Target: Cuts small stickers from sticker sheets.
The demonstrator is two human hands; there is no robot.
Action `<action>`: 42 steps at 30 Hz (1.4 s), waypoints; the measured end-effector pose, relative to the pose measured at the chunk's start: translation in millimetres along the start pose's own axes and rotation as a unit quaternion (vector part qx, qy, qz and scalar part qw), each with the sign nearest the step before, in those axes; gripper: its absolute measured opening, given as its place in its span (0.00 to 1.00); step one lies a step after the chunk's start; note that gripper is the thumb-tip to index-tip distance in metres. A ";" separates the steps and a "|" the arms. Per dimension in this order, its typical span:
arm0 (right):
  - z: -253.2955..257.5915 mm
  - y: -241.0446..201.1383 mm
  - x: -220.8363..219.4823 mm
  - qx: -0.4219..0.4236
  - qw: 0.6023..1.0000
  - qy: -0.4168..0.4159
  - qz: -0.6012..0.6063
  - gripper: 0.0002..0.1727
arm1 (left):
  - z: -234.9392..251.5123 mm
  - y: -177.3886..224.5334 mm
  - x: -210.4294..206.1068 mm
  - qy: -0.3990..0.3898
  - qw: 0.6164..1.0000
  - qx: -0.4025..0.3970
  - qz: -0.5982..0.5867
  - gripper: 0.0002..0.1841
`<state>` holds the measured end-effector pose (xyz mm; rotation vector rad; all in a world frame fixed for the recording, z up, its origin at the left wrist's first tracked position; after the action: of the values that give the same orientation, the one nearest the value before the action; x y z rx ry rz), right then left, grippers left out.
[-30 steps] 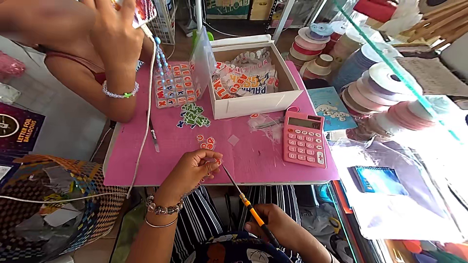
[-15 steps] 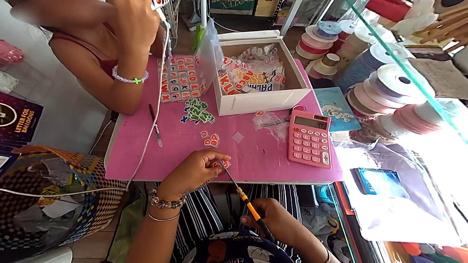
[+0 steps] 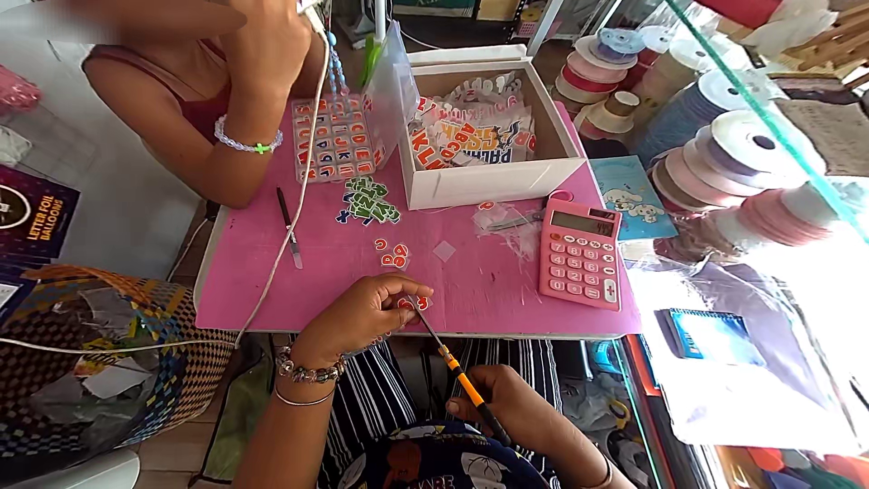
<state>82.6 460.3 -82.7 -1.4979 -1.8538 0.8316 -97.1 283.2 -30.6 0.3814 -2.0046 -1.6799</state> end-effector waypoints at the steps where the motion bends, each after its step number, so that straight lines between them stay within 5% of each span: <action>1: -0.3 0.4 0.0 0.001 1.000 -0.001 0.003 0.25 | 0.1 -0.2 0.0 0.001 1.000 0.000 -0.004 0.17; 17: -0.5 2.5 0.7 0.010 1.000 0.024 0.003 0.24 | 0.2 -1.3 -0.2 0.000 1.000 0.011 -0.009 0.18; 30: -14.0 16.2 7.1 -0.001 0.999 0.048 0.012 0.25 | -1.8 -0.6 1.4 0.040 0.997 0.019 -0.060 0.28; 32: -18.1 15.1 4.4 0.059 0.991 0.095 0.066 0.22 | -4.1 0.6 -0.5 0.072 0.996 0.004 -0.051 0.25; 36: -24.9 -13.5 0.1 0.305 0.905 0.205 0.212 0.08 | -13.5 9.0 -23.0 0.135 0.988 -0.061 -0.048 0.15; 42: -10.6 -60.7 1.3 0.368 0.874 0.190 0.256 0.06 | -24.2 25.3 -51.8 0.156 0.972 -0.158 0.075 0.11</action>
<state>54.2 452.6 -28.5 -1.4840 -0.7023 1.2004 -38.2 294.5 -12.8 0.3461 -1.4737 -1.6896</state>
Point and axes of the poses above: each hand's wrist, its own z-axis towards the middle knuckle, its own x-axis out of the back of the hand, y = z × x, the point moved 4 cm from there along z, towards the middle knuckle, and after that the axes turned 8 degrees about z, right-handed, at the moved point
